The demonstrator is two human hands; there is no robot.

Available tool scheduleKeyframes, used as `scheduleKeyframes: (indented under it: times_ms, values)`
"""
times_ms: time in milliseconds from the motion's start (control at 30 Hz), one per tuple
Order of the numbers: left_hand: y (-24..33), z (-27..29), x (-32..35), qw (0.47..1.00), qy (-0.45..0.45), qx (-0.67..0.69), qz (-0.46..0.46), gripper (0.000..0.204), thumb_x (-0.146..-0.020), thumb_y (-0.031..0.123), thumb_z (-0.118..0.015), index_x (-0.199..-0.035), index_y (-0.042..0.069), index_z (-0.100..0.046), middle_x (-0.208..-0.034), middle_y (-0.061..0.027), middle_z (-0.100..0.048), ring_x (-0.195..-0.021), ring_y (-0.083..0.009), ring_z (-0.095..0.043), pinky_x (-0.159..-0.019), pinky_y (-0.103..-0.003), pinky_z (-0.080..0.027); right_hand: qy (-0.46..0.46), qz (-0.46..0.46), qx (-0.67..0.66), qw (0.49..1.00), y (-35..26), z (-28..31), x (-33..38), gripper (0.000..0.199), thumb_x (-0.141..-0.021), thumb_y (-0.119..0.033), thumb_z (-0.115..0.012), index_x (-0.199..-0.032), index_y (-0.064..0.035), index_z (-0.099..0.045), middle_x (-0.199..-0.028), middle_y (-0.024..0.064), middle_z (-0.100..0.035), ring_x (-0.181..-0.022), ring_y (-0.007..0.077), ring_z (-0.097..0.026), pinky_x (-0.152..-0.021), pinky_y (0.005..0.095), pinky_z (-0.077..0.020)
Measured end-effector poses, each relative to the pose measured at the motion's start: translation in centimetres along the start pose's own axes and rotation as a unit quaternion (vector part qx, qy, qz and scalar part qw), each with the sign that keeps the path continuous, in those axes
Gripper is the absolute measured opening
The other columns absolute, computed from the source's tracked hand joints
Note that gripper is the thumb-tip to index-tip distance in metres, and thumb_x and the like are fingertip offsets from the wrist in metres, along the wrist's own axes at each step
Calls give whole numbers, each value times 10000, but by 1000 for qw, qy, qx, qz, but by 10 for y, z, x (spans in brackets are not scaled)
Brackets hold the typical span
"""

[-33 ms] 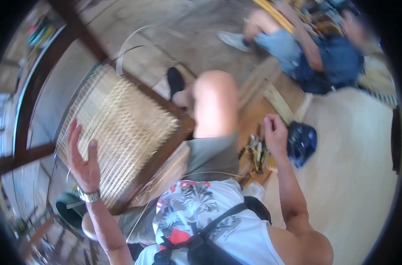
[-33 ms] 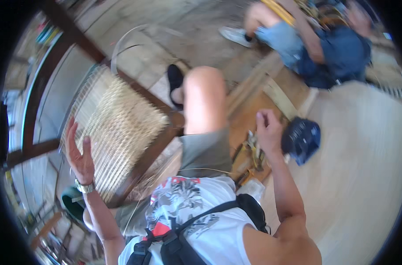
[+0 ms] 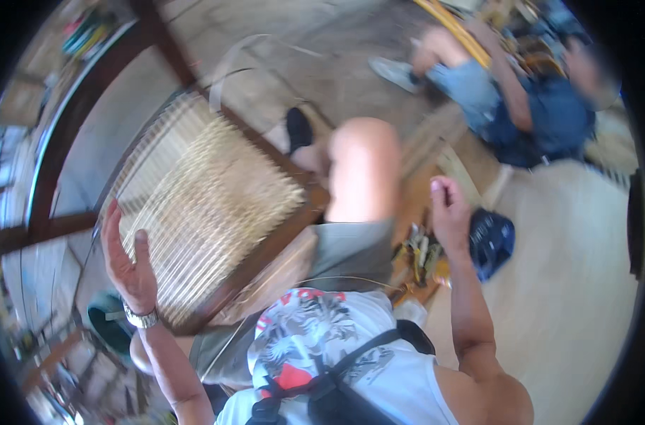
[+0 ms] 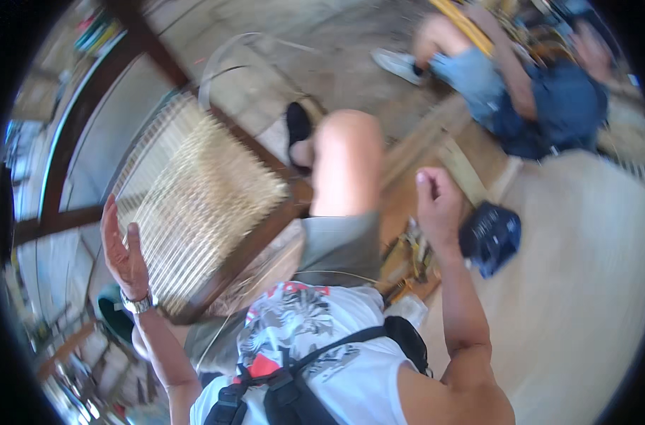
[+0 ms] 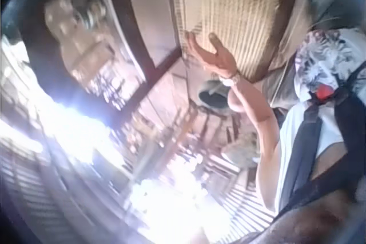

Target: Weaving or repairing the rattan seat of a wooden chair.

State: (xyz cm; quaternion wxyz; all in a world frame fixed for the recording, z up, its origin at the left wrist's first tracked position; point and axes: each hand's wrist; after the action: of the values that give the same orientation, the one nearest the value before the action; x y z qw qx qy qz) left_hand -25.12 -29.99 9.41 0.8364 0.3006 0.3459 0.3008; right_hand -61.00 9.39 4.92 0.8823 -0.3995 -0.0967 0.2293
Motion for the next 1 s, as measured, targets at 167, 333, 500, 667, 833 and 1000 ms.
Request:
scheduleKeyframes:
  times_ms: [167, 333, 500, 667, 833, 1000]
  values:
    - [-37, 152, 140, 932, 260, -2, 253, 377, -998, 128, -564, -1355, 19, -510, -1356, -82, -563, -1205, -175, -546, -978, -298, -445, -120, 279, 13, 953, -160, -95, -100, 209, -989, -213, -585, -1039, -18, -646, -834, 67, -652, -748, 137, -593, -709, 273, -486]
    - [-19, 182, 351, 817, 341, 87, 457, 248, -998, 251, -588, -1126, 41, -617, -956, -10, -615, -811, -64, -536, -722, -223, -445, -320, 252, 165, 898, -232, -173, -145, 331, -983, -330, -585, -1065, -19, -659, -833, 105, -673, -726, 165, -596, -718, 314, -496]
    - [-9, 111, 497, 796, -111, -395, 444, 314, -878, 238, -655, -1111, 33, -607, -979, -196, -666, -956, -375, -635, -772, -454, -522, -127, 215, 40, 967, -144, -59, -105, 290, -974, -293, -595, -1113, -43, -643, -850, 123, -673, -722, 149, -602, -685, 292, -497]
    - [-35, 96, 479, 696, -16, -91, 712, 308, -881, 240, -654, -1106, 34, -611, -974, -188, -669, -947, -367, -639, -770, -448, -524, -150, -36, 208, 966, -39, 32, -14, 287, -948, -280, -594, -970, 0, -654, -765, 205, -637, -704, 323, -642, -660, 407, -502]
    - [-41, 87, 375, 748, -109, -114, 645, 302, -885, 243, -653, -1101, 35, -616, -968, -180, -672, -938, -358, -643, -768, -442, -525, -197, -150, 259, 934, 83, 57, 63, 279, -926, -272, -575, -966, -19, -686, -856, 235, -667, -854, 418, -662, -734, 490, -517]
    - [-30, 74, 313, 775, -173, -136, 593, 296, -888, 245, -652, -1096, 37, -620, -963, -173, -675, -929, -349, -648, -766, -437, -527, -408, -186, 326, 832, 150, 39, 132, 265, -901, -300, -599, -958, -71, -718, -922, 179, -708, -873, 380, -685, -778, 467, -550]
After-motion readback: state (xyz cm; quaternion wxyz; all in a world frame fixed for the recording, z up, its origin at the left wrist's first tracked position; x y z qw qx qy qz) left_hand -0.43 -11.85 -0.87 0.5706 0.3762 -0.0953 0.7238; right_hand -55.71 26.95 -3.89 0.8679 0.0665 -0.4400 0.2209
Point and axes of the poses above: each hand's wrist, its own x-axis away from the middle knuckle, its own z-axis out of the back of the hand, y = z × x
